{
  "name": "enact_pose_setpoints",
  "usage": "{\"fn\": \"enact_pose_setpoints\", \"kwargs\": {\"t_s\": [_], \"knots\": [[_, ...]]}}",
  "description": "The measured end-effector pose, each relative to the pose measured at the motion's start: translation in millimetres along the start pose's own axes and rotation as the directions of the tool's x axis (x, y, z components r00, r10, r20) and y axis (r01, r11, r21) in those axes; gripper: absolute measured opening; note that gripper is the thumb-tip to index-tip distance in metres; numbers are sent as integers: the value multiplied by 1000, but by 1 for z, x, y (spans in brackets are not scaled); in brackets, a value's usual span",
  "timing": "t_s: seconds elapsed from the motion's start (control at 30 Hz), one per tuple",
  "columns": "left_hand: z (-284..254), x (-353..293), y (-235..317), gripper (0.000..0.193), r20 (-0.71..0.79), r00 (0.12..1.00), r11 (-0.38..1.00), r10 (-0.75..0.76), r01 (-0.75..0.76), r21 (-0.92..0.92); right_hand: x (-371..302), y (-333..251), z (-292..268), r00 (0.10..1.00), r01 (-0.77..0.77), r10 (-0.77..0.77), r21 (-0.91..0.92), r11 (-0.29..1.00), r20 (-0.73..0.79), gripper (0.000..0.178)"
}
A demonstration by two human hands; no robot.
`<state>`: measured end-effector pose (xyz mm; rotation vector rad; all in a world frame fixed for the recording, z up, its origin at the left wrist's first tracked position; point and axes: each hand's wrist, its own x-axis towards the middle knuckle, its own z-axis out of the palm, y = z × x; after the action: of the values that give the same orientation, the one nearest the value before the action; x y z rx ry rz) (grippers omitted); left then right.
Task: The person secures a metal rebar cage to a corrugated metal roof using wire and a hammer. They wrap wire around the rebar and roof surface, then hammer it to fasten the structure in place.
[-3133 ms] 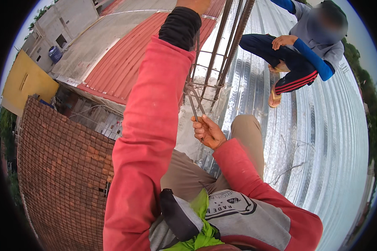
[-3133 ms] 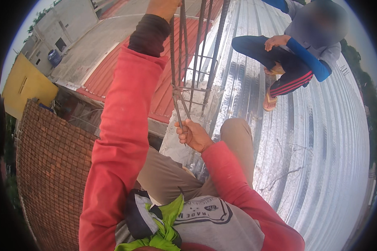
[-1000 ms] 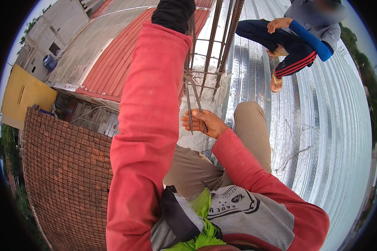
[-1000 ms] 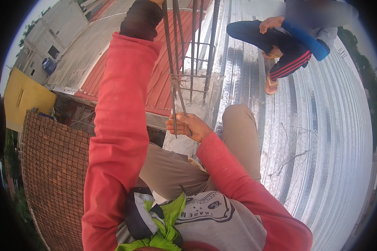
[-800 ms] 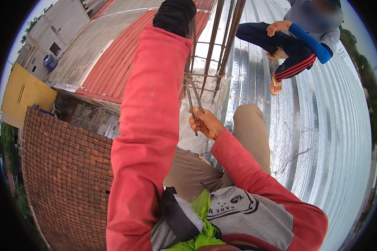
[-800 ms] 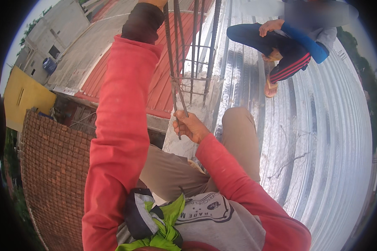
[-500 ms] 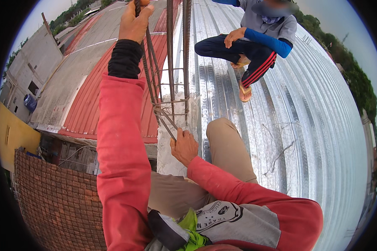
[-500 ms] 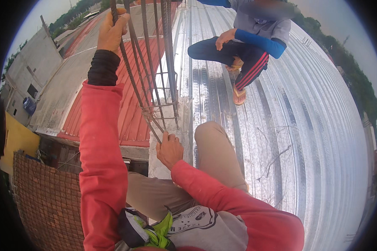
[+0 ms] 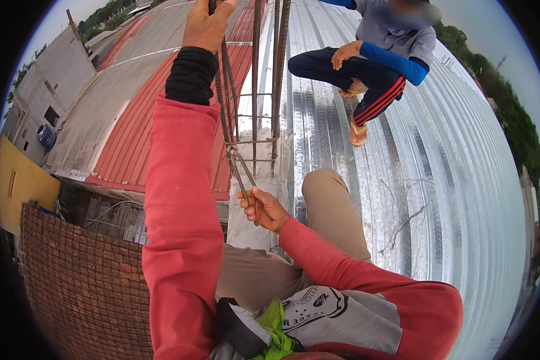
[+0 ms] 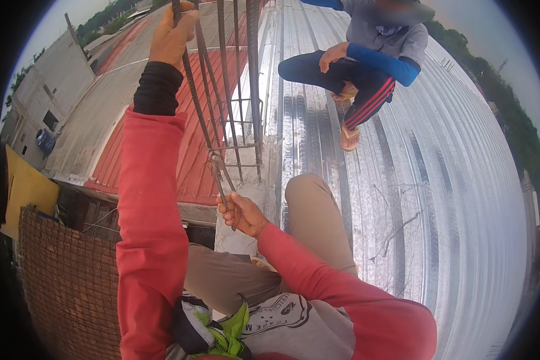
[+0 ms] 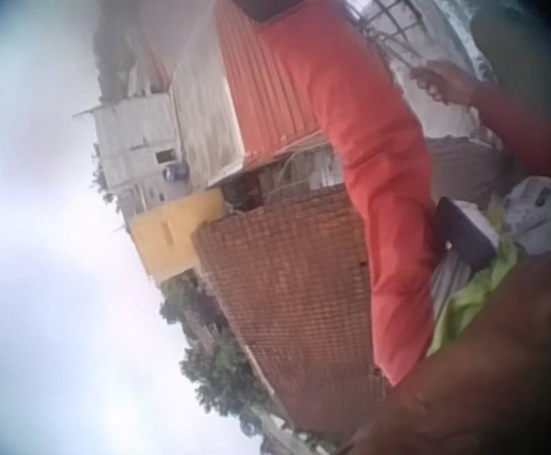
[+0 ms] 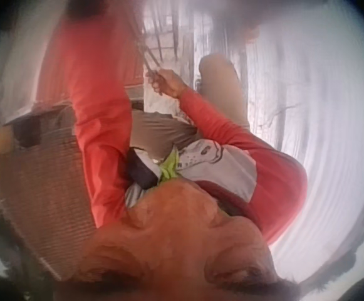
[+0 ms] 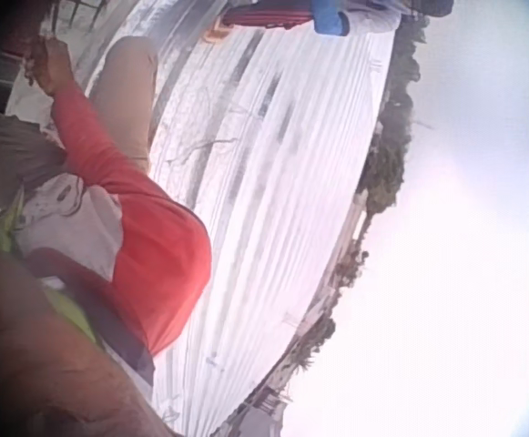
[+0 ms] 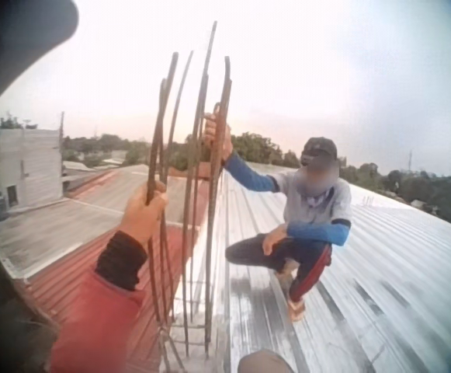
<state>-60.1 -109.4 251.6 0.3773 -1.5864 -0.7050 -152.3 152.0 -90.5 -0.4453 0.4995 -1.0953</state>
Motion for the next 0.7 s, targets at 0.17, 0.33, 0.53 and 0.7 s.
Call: {"fn": "enact_pose_setpoints", "kwargs": {"t_s": [0.17, 0.33, 0.53, 0.7], "knots": [[-7, -2, -4, 14, -101, 994, 988, 50, -35, 151, -6, -18, 33, 967, -240, 214, -206, 949, -139, 36], [11, 1, 2, 16, -96, 991, 974, 95, -73, 213, 3, -16, -1, 934, -324, 278, -202, 924, -223, 39], [0, 5, 0, 16, -107, 991, 979, 80, -58, 196, 4, -14, 19, 943, -255, 191, -222, 941, -274, 39], [8, 1, 8, 16, -104, 994, 992, 31, -18, 124, -6, -6, 41, 775, -243, -589, -968, 57, -229, 43]]}}
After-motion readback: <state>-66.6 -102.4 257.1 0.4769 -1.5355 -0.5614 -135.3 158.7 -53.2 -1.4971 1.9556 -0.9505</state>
